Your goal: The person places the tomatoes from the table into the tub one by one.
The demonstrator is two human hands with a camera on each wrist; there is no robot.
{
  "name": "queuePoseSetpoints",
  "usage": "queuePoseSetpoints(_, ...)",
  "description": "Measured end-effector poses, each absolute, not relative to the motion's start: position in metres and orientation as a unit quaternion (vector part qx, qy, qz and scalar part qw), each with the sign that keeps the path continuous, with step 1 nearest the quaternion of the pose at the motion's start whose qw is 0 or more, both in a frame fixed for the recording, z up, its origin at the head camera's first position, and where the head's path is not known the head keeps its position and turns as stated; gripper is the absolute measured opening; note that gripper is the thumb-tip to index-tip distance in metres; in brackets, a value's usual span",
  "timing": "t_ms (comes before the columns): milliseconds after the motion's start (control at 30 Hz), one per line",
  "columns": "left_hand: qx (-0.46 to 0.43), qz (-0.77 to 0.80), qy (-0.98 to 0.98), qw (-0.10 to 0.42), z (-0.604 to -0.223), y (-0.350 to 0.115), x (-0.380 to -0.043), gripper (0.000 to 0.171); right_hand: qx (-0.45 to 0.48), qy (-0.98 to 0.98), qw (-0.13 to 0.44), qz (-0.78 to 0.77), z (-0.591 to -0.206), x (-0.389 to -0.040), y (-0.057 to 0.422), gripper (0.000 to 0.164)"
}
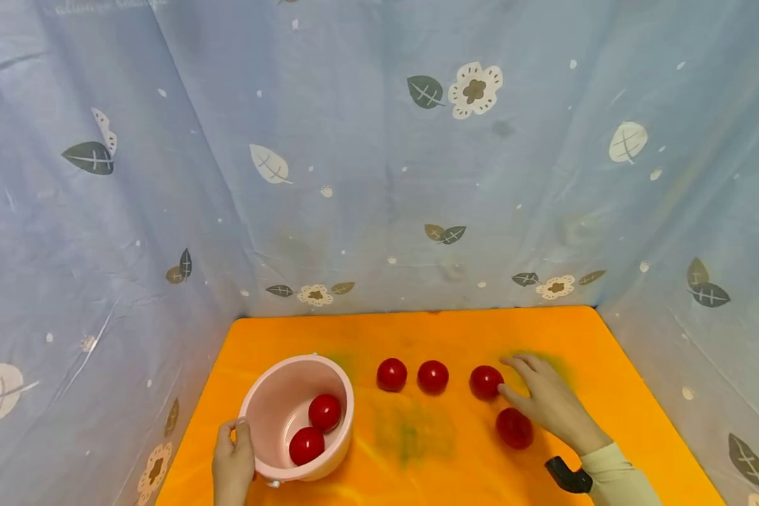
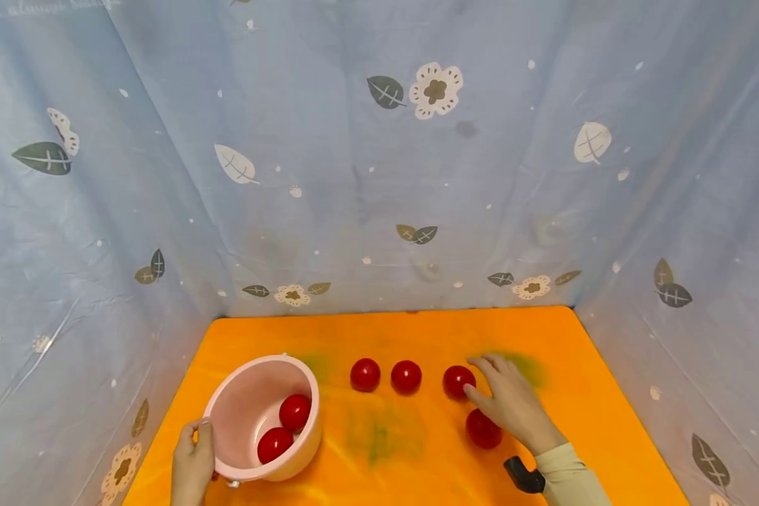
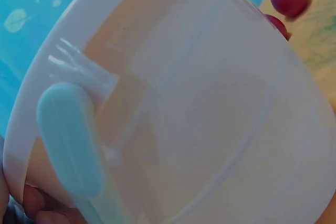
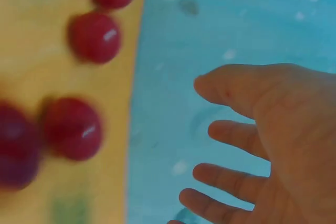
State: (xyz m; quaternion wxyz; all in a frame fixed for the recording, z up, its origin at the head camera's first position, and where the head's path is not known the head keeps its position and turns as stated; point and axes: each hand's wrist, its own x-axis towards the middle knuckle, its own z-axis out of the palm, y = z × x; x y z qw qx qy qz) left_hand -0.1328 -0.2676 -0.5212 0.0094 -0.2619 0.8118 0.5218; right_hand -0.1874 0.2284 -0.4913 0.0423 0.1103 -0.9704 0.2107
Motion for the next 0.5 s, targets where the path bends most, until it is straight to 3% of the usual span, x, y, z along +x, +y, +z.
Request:
queuePoseSetpoints(267,-0.278,0.518,0.809,0.003,-0.519,-0.27,-0.132,0.068,0.085,-0.966,-0.05,0.237,-0.546,-0.179,0.226,0.072)
queuePoseSetpoints(500,-0.268,0.52,0.811,-0.018,-0.521,-0.267,-0.133,0.063,0.062,-0.975,-0.068,0.2,-0.566,-0.168,0.222,0.078)
